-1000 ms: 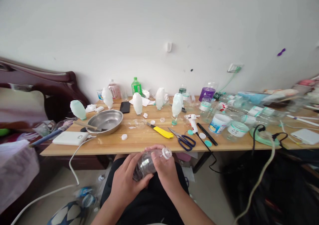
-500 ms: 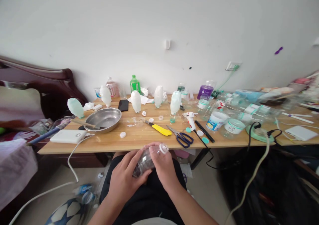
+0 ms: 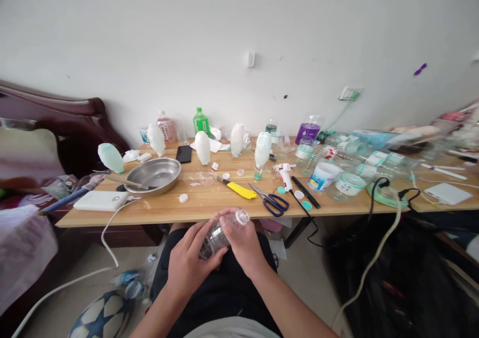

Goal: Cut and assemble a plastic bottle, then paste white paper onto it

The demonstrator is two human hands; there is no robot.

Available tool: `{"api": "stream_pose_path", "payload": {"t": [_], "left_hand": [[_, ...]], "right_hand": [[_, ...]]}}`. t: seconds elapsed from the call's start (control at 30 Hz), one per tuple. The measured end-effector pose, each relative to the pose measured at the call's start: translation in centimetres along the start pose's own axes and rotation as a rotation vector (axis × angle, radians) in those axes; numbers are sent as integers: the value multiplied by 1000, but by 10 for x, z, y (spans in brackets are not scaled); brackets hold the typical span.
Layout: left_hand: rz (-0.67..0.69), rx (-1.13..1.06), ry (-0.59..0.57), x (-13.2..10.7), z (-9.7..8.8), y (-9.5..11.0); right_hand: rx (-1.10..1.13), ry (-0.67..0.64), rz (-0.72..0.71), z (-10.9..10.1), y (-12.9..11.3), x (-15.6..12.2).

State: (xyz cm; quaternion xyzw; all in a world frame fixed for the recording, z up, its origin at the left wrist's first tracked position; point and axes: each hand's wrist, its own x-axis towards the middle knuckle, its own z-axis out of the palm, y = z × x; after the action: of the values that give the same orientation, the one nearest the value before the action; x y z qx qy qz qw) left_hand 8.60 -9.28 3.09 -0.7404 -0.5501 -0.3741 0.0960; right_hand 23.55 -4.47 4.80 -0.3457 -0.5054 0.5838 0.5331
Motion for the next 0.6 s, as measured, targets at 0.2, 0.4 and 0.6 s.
{"api": "stream_pose_path", "payload": {"t": [0.2, 0.4, 0.6], "left_hand": [[6, 0, 37, -1, 1, 0], [-180, -313, 38, 0, -3, -2], [-1009, -1545, -143, 10, -6, 5]], "right_hand": [[54, -6, -33, 2, 5, -2], [108, -228, -35, -15, 0, 3], [93, -388, 0, -34, 1, 5]]}}
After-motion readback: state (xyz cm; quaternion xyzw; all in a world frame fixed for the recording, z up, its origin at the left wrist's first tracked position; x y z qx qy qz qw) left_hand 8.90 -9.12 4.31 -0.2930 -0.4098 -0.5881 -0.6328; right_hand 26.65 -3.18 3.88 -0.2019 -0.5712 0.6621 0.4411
